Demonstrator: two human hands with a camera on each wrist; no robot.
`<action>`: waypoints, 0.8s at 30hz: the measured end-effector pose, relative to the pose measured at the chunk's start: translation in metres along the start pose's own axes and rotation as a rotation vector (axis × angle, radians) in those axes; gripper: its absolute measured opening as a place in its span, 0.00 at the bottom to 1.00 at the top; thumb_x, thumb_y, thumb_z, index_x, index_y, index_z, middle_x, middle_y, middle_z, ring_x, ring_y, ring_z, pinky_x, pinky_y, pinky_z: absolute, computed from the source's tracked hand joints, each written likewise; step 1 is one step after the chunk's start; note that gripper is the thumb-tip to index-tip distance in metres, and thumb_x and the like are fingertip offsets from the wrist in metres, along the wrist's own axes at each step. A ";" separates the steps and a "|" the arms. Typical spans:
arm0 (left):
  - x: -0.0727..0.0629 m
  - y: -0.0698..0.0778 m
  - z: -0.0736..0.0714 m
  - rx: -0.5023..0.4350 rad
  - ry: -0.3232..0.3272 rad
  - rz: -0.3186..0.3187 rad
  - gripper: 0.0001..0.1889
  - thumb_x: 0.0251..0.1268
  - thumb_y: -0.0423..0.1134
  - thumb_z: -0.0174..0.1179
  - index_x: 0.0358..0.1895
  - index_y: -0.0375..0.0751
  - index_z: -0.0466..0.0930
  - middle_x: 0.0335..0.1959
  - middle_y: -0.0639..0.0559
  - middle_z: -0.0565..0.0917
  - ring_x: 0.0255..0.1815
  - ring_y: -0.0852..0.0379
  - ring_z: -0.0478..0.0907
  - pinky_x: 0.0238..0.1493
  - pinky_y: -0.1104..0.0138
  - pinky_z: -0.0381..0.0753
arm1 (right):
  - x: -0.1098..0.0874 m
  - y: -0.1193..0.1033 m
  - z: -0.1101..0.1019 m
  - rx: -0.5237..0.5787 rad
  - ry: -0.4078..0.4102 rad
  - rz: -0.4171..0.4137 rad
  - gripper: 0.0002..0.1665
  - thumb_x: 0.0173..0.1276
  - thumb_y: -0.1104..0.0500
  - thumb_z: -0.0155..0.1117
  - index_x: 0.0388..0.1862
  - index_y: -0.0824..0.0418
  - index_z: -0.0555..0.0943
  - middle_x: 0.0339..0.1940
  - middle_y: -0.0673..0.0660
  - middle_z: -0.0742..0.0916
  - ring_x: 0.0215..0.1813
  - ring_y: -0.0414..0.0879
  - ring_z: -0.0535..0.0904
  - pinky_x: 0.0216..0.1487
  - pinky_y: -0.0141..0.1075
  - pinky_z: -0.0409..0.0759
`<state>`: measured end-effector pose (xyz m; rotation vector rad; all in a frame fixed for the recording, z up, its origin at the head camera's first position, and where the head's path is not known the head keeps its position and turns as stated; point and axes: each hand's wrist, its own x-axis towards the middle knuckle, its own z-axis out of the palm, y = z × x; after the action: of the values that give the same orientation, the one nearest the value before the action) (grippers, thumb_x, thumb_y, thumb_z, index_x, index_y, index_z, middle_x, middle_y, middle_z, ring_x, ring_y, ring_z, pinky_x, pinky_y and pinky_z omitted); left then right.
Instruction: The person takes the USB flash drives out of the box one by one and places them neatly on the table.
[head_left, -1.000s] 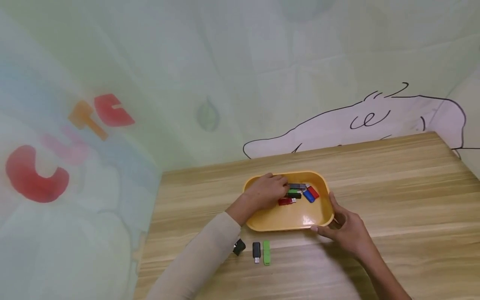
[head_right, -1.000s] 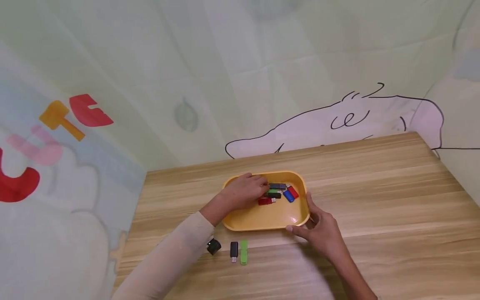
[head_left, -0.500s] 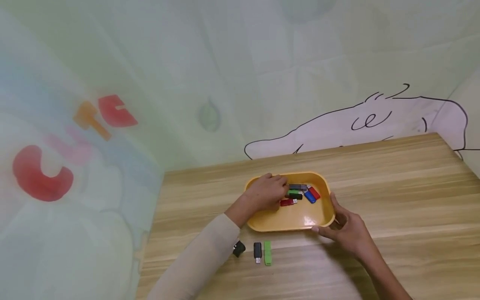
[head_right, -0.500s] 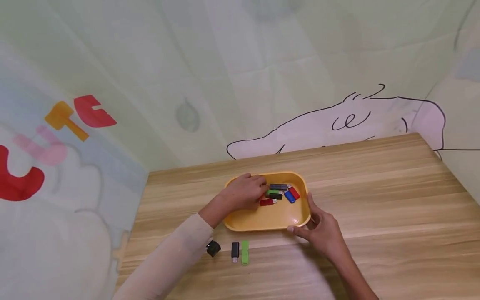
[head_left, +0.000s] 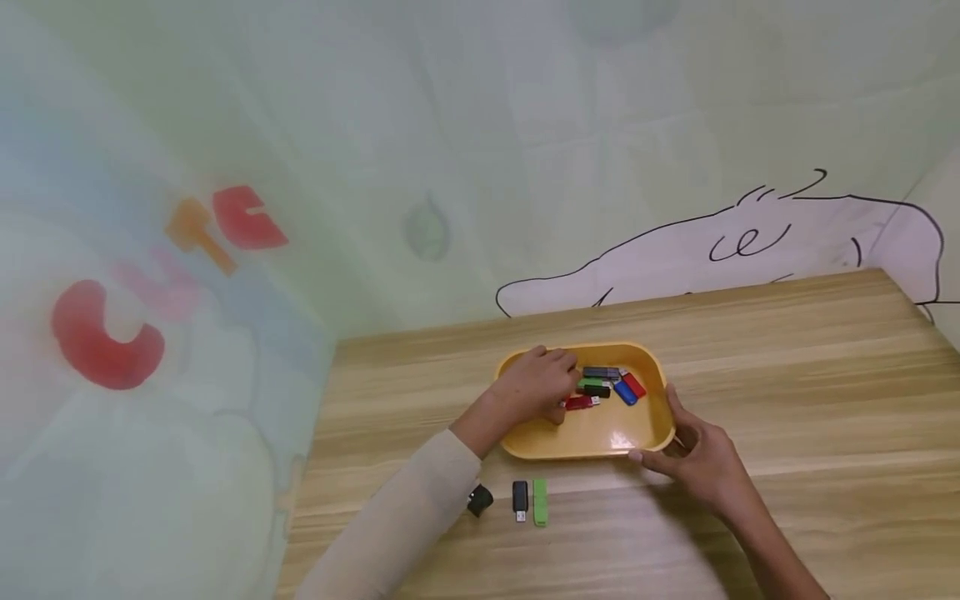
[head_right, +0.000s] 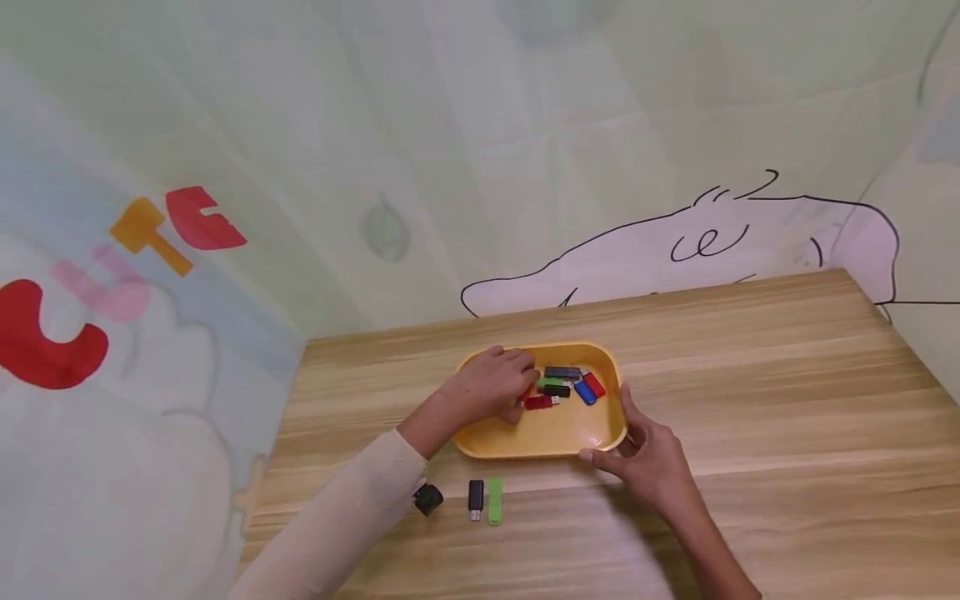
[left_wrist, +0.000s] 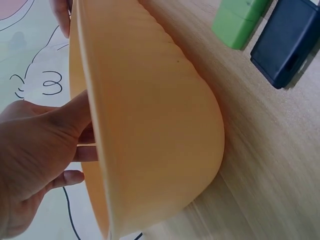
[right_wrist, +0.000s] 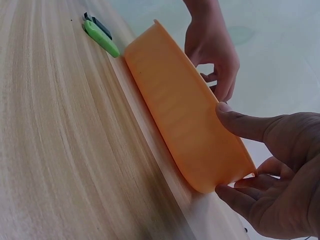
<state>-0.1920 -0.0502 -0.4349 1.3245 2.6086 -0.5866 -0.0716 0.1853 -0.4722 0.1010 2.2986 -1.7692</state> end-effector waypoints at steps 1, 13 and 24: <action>0.000 0.000 0.000 -0.003 -0.002 -0.003 0.29 0.68 0.60 0.71 0.64 0.47 0.84 0.59 0.54 0.82 0.60 0.56 0.79 0.66 0.63 0.80 | 0.000 0.000 0.000 -0.002 -0.001 0.003 0.66 0.62 0.61 0.83 0.85 0.69 0.47 0.86 0.70 0.57 0.82 0.67 0.62 0.66 0.39 0.75; -0.005 -0.003 -0.007 -0.029 0.014 -0.018 0.21 0.70 0.61 0.67 0.52 0.49 0.86 0.56 0.54 0.82 0.56 0.56 0.79 0.62 0.63 0.81 | 0.004 0.001 -0.006 -0.036 -0.001 0.029 0.67 0.62 0.59 0.83 0.86 0.66 0.46 0.86 0.69 0.57 0.83 0.67 0.62 0.66 0.38 0.76; -0.017 0.000 -0.009 -0.069 0.036 -0.030 0.26 0.73 0.64 0.63 0.58 0.47 0.85 0.58 0.51 0.82 0.60 0.54 0.79 0.69 0.57 0.81 | 0.002 0.003 -0.006 -0.025 -0.003 0.016 0.67 0.61 0.60 0.84 0.86 0.67 0.46 0.86 0.69 0.57 0.82 0.66 0.63 0.65 0.37 0.77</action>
<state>-0.1812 -0.0594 -0.4213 1.2895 2.6565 -0.4770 -0.0741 0.1916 -0.4745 0.1118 2.3109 -1.7317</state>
